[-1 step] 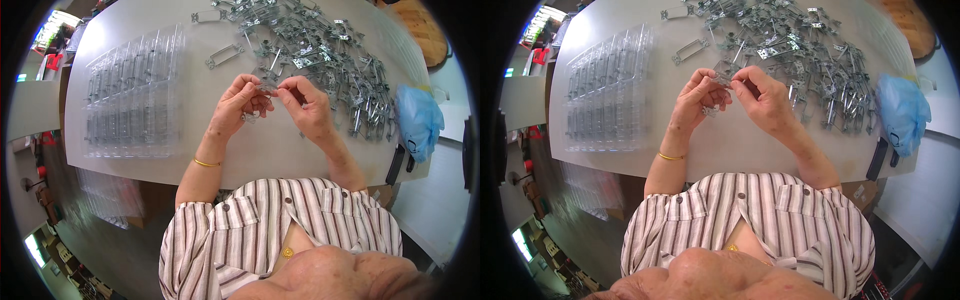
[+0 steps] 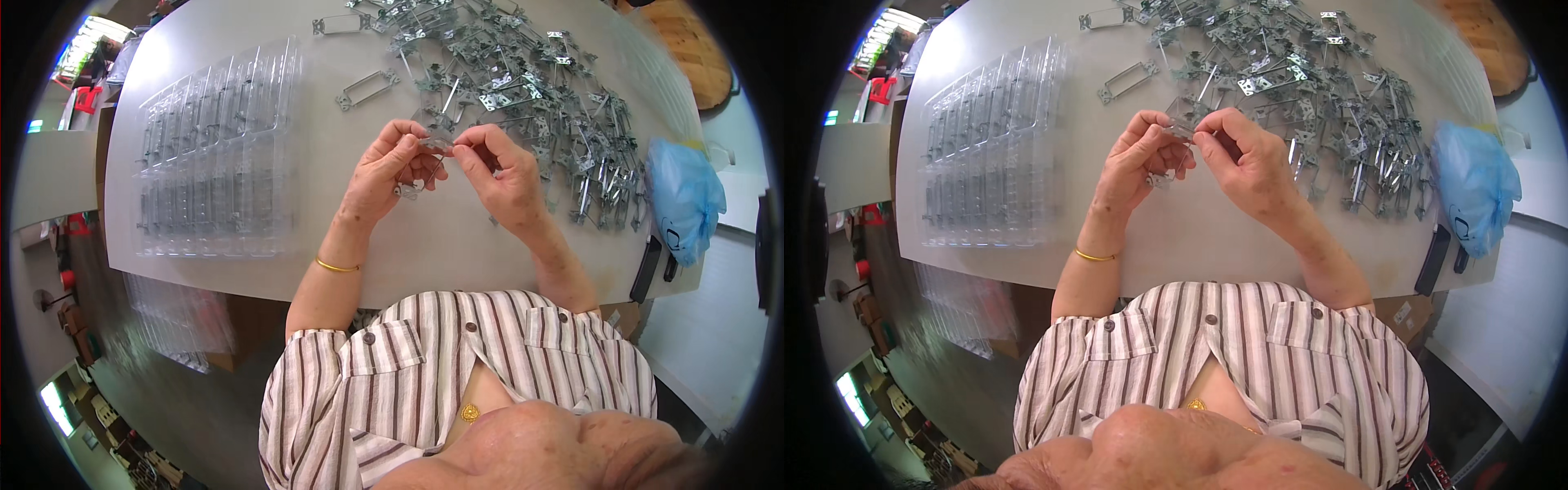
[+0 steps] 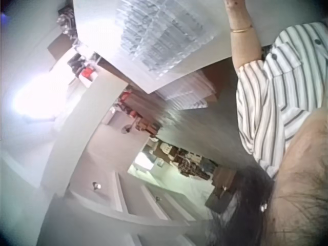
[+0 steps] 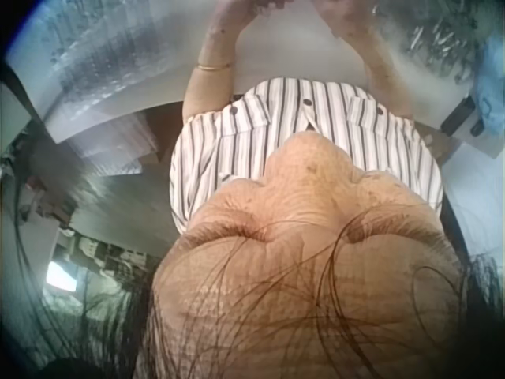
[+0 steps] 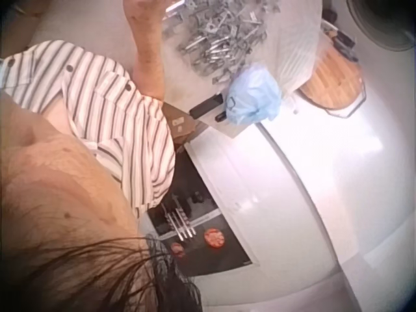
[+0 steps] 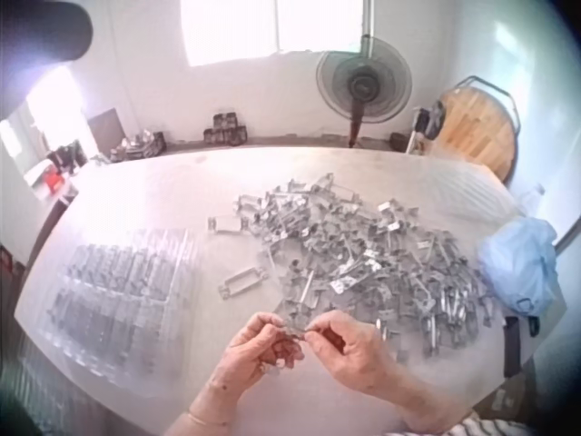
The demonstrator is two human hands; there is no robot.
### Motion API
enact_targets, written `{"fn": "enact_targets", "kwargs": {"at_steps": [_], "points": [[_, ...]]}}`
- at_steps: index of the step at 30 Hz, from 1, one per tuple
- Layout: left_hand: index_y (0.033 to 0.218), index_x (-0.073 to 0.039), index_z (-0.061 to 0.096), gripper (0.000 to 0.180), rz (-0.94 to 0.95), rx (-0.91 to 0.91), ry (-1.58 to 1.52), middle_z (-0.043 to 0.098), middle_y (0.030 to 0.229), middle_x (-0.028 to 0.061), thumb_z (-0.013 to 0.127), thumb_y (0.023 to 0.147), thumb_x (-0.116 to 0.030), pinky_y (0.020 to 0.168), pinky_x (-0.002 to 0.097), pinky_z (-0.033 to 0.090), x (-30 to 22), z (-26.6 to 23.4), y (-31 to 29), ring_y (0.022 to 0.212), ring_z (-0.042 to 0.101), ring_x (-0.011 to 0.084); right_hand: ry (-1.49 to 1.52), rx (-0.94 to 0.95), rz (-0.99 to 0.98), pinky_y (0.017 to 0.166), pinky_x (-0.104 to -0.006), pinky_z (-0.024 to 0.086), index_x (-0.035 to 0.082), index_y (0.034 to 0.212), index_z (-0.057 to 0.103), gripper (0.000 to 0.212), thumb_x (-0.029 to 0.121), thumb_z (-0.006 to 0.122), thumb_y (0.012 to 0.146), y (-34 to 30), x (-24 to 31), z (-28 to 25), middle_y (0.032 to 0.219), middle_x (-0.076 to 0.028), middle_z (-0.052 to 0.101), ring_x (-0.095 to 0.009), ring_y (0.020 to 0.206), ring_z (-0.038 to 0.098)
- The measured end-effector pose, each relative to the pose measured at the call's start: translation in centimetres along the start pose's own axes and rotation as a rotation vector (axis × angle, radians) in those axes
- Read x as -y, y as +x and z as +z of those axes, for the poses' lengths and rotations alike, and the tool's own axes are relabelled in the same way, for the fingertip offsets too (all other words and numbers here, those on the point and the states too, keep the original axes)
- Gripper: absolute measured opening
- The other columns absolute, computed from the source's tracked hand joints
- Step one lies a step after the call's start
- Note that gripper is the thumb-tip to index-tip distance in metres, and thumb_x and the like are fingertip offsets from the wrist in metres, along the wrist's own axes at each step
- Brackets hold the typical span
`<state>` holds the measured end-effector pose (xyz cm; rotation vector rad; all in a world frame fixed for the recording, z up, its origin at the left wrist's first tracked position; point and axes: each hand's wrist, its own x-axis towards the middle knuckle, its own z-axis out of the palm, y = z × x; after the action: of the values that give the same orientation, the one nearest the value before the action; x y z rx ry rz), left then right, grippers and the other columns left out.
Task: The person assembles metal components by fitting small pins into metal brackets by hand, then places the assembled pieces into the compartments of a plastic tray.
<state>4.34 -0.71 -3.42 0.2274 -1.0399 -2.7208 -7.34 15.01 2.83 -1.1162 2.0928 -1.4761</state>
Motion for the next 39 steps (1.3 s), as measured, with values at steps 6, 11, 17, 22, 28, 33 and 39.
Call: {"fn": "enact_targets", "kwargs": {"at_steps": [6,11,17,22,28,33,39], "points": [[0.125,-0.008,0.050,0.024,-0.003,-0.023,0.087,0.071,0.105,0.0125,0.050,0.106,-0.022,0.071,0.0326,0.055,-0.1,0.1,-0.6,0.087,0.070,0.0222,0.018,0.042,0.049,0.059,-0.0202,0.042,0.004,0.101,0.063,0.005,0.006,0.064,0.096,-0.1,0.3,0.3,0.077,0.004,0.061,-0.002,0.068,0.053],[0.129,-0.006,0.050,0.030,0.014,-0.013,0.091,0.069,0.106,0.0111,0.057,0.103,-0.020,0.073,0.0314,0.054,-0.1,-0.2,-0.6,0.090,0.069,0.0204,-0.032,0.032,0.057,0.055,-0.0258,0.048,0.005,0.098,0.062,0.007,0.007,0.066,0.093,0.0,0.7,0.2,0.072,-0.005,0.066,-0.009,0.062,0.061],[0.126,-0.003,0.054,0.036,0.048,-0.037,0.182,0.067,0.110,0.0083,0.068,0.096,-0.016,0.076,0.0286,0.053,-0.4,0.0,-0.5,0.091,0.066,0.0168,-0.122,0.036,0.046,0.054,-0.0290,0.048,0.005,0.100,0.062,0.009,0.008,0.066,0.092,-0.4,0.7,-0.2,0.070,-0.008,0.065,-0.014,0.058,0.062],[0.124,-0.002,0.057,0.036,0.029,-0.069,0.325,0.066,0.114,0.0065,0.071,0.093,-0.013,0.078,0.0261,0.052,-0.7,0.4,-0.8,0.094,0.064,0.0131,-0.131,0.059,0.073,0.055,-0.0290,0.048,0.005,0.108,0.060,0.016,0.009,0.066,0.093,-0.7,1.6,-0.1,0.070,-0.008,0.065,-0.014,0.058,0.062],[0.124,-0.001,0.056,0.038,-0.030,0.001,0.289,0.063,0.117,0.0049,0.072,0.091,-0.006,0.088,0.0279,0.053,-0.4,0.7,-1.2,0.104,0.061,0.0115,0.239,0.227,0.293,0.057,-0.0248,0.049,0.003,0.113,0.059,0.018,0.014,0.060,0.100,-0.9,1.1,-0.2,0.071,-0.004,0.065,-0.008,0.063,0.061],[0.124,-0.001,0.056,0.040,-0.087,0.051,0.383,0.063,0.114,0.0042,0.074,0.090,-0.008,0.094,0.0287,0.051,-0.5,0.9,-1.2,0.107,0.061,0.0121,0.299,0.267,0.468,0.053,-0.0231,0.049,0.003,0.107,0.060,0.015,0.017,0.058,0.102,-0.9,1.0,-0.4,0.068,-0.002,0.064,-0.006,0.059,0.059],[0.122,-0.002,0.059,0.039,-0.127,0.132,0.462,0.066,0.115,0.0030,0.076,0.087,-0.008,0.093,0.0293,0.049,-0.5,1.4,-1.6,0.107,0.060,0.0107,-0.182,0.211,0.211,0.048,-0.0272,0.044,0.003,0.097,0.056,0.019,0.021,0.058,0.102,-1.1,0.4,-0.5,0.061,-0.004,0.061,-0.009,0.051,0.057]]}}
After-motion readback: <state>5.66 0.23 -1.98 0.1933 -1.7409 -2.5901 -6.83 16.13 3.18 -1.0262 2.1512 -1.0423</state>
